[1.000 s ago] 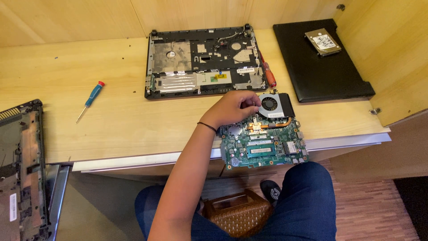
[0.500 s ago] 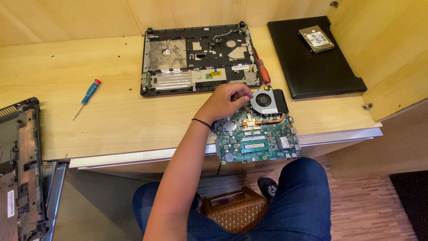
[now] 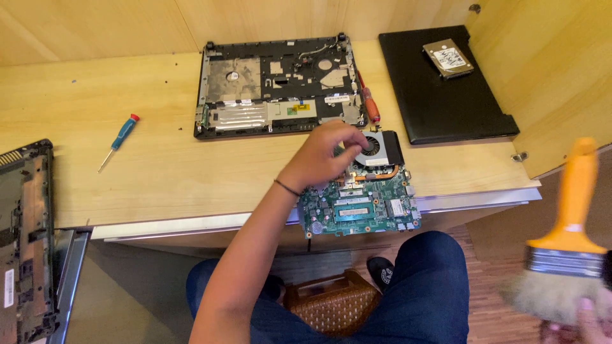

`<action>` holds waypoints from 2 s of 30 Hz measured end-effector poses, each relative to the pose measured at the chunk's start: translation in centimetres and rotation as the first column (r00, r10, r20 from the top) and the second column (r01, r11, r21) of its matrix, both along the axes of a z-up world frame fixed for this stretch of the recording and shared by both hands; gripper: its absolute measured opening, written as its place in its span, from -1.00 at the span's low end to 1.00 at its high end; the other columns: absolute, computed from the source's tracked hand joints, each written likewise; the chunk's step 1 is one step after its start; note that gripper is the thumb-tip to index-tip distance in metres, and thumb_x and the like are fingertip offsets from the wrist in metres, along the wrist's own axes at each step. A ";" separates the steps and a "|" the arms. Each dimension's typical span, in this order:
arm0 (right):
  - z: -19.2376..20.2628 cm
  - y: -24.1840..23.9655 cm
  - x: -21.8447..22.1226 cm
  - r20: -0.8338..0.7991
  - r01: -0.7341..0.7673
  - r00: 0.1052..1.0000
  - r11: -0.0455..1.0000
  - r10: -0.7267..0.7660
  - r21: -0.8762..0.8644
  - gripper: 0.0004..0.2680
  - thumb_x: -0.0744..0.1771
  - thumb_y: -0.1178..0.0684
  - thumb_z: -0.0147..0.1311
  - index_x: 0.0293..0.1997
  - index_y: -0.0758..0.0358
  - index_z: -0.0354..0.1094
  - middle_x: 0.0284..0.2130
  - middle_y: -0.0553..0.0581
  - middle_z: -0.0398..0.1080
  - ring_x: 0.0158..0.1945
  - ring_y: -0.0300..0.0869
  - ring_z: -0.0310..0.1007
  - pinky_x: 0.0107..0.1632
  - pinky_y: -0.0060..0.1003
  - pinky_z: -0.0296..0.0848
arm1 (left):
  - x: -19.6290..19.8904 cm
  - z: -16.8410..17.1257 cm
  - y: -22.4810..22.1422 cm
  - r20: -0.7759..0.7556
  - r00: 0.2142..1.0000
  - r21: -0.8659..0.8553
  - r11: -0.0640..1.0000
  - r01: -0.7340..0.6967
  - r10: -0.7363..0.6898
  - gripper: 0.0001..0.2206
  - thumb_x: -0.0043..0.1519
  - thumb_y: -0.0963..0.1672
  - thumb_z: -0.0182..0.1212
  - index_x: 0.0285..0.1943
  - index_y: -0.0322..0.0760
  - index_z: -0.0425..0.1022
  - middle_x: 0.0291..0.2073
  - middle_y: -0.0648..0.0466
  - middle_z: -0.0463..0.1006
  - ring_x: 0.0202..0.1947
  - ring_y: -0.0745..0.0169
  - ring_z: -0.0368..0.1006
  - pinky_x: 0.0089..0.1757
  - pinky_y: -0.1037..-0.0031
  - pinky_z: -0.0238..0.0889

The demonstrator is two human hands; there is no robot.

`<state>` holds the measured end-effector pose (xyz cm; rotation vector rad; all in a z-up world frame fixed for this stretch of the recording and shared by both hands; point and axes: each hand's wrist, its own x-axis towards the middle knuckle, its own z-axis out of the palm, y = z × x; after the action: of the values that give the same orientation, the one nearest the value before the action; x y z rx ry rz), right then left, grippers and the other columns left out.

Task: Cleaning a laptop motherboard with a brush and then installing it into the chassis by connecting internal ribbon cables and wires.

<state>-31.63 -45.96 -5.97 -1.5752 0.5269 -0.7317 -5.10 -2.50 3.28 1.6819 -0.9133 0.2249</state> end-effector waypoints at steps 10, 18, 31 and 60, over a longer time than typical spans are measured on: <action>1.4 13.2 4.3 0.256 -0.383 0.916 0.866 0.310 0.322 -0.86 0.30 0.18 0.01 -0.08 0.17 0.25 -0.34 0.05 0.40 -0.51 -0.30 0.37 -0.66 -0.45 0.35 | -16.5 -0.2 -9.1 -0.421 0.907 0.070 0.995 0.064 -0.029 -0.36 0.16 -0.04 0.06 0.40 -0.28 -0.06 0.09 -0.14 0.39 -0.13 -0.02 0.42 -0.06 0.31 0.24; 1.4 9.9 4.8 -0.148 -0.865 0.488 0.454 0.860 -0.213 -0.61 0.22 -0.01 0.11 0.11 0.36 0.27 0.00 0.27 0.35 0.14 -0.04 0.29 0.25 -0.18 0.15 | -18.1 -1.9 -6.7 -0.211 0.977 0.182 0.981 0.072 -0.033 -0.52 0.17 -0.16 0.10 0.30 -0.24 0.13 0.21 -0.02 0.37 0.11 -0.14 0.39 0.02 0.18 0.24; 0.5 15.8 6.6 0.298 -0.691 0.720 0.608 0.627 0.391 -0.71 0.39 -0.07 -0.12 -0.07 0.48 0.26 -0.43 0.35 0.37 -0.24 0.13 0.43 -0.07 -0.01 0.41 | -20.6 -9.4 -2.2 -0.488 0.837 0.074 0.967 -0.244 0.248 -0.63 0.24 -0.05 0.06 0.21 -0.23 0.31 -0.16 0.00 0.54 -0.16 0.14 0.45 -0.11 0.37 0.28; -2.4 17.1 9.4 0.171 -0.704 0.678 0.563 0.715 0.434 -0.95 0.27 0.25 0.04 -0.30 0.42 0.30 -0.68 0.05 0.09 -0.67 -0.30 0.05 -0.54 -0.40 0.12 | -20.5 -14.7 3.4 -0.774 0.484 -0.591 0.741 -0.320 -0.408 -0.50 0.09 -0.16 0.29 0.18 -0.46 0.22 0.03 -0.23 0.44 -0.10 -0.11 0.48 -0.20 0.09 0.53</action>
<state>-22.27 -28.88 -8.34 -1.1708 0.0243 0.0625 -25.55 0.86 -11.45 0.8145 -0.0027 -0.3406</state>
